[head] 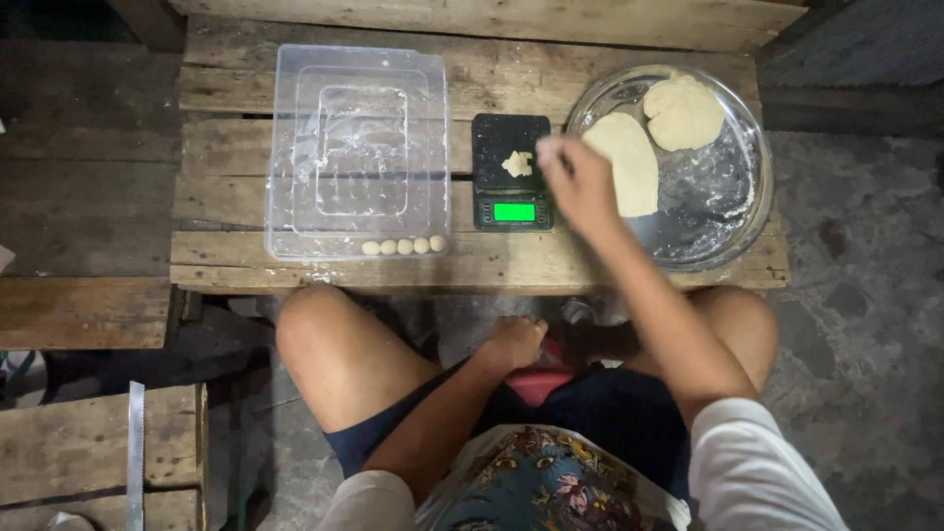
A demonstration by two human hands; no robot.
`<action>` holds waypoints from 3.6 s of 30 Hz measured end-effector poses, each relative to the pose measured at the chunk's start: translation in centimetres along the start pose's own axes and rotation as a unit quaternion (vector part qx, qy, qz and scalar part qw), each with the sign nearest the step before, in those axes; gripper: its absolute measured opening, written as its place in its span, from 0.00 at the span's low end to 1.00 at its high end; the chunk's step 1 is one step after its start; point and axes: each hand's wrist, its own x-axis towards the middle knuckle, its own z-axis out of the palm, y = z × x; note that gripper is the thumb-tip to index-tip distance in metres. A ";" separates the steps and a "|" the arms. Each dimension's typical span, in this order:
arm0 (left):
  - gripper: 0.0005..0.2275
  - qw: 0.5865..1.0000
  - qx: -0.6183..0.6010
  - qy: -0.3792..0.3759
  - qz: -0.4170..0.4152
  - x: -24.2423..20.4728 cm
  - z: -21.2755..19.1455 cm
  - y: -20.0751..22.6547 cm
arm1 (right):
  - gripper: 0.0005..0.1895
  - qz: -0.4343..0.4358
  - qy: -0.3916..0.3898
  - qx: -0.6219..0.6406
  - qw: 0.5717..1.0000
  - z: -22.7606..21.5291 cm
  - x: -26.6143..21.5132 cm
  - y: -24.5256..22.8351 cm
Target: The person portions dough from a large mass on a metal tray, weighs each piece on a digital scale, rolls it into a ball, and places it in a plastic container. The process is repeated multiple times.
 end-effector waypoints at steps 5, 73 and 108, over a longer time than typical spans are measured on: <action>0.20 1.000 -0.008 0.002 0.009 -0.1 -0.5 1.1 | 0.27 0.085 -0.004 0.316 0.945 7.8 -17.1 -7.7; 0.16 0.995 0.096 0.004 -0.018 0.8 1.6 -1.6 | 0.04 0.319 0.064 0.223 0.919 -8.6 -5.9 4.1; 0.19 0.998 0.068 0.004 -0.006 2.2 2.5 -1.1 | 0.08 0.195 -0.089 -0.092 0.972 2.8 3.4 5.3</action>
